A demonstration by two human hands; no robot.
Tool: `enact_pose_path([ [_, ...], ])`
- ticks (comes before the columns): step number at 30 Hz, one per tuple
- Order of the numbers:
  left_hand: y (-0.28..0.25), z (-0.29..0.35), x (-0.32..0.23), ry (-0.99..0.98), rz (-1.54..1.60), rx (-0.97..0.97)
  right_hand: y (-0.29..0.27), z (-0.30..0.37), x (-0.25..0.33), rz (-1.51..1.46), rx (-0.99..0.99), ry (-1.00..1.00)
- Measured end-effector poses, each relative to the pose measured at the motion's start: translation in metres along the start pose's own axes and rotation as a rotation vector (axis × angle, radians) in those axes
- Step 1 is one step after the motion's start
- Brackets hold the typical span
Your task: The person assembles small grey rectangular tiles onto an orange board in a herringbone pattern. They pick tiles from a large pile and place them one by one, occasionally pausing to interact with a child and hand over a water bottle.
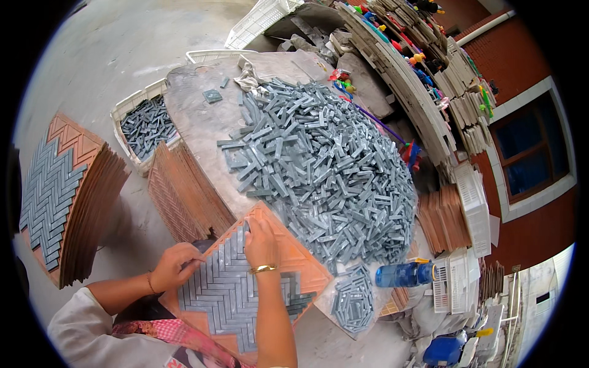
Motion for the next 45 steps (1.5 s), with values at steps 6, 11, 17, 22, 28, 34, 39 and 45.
enact_pose_path([
  [6, 0.052, -0.052, 0.013, 0.149, -0.457, 0.217, -0.001, -0.010, -0.004, 0.045, 0.010, -0.058],
  [11, 0.068, -0.059, 0.027, 0.090, -0.611, 0.299, 0.008, -0.027, -0.020, -0.270, 0.227, 0.101],
  [17, 0.071, -0.064, 0.016, 0.135, -0.668, 0.260, 0.011, -0.039, -0.012, 0.025, 0.013, -0.170],
  [22, 0.055, -0.073, 0.023, 0.134, -0.581, 0.177, -0.004, -0.005, -0.016, -0.429, -0.005, 0.129],
  [28, 0.063, -0.098, 0.041, 0.073, -0.573, 0.179, -0.022, 0.117, -0.048, -0.797, -0.125, 0.437],
  [34, 0.058, -0.093, 0.066, 0.016, -0.401, 0.129, -0.020, 0.231, -0.073, -0.811, -0.221, 0.654],
  [39, 0.071, -0.096, 0.064, -0.014, -0.485, 0.172, -0.010, 0.272, -0.075, -0.832, -0.345, 0.814],
  [45, 0.084, -0.103, 0.020, 0.066, -0.665, 0.222, -0.022, 0.261, -0.075, -0.727, -0.430, 0.700],
])
Point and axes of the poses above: each hand's wrist, its own z-axis away from the middle knuckle, its own y-axis out of the palm, x = y × z, the point moved 3 cm from there along -z, towards the middle knuckle, and after that the axes turned 13 degrees about z, right-handed, at the moved point
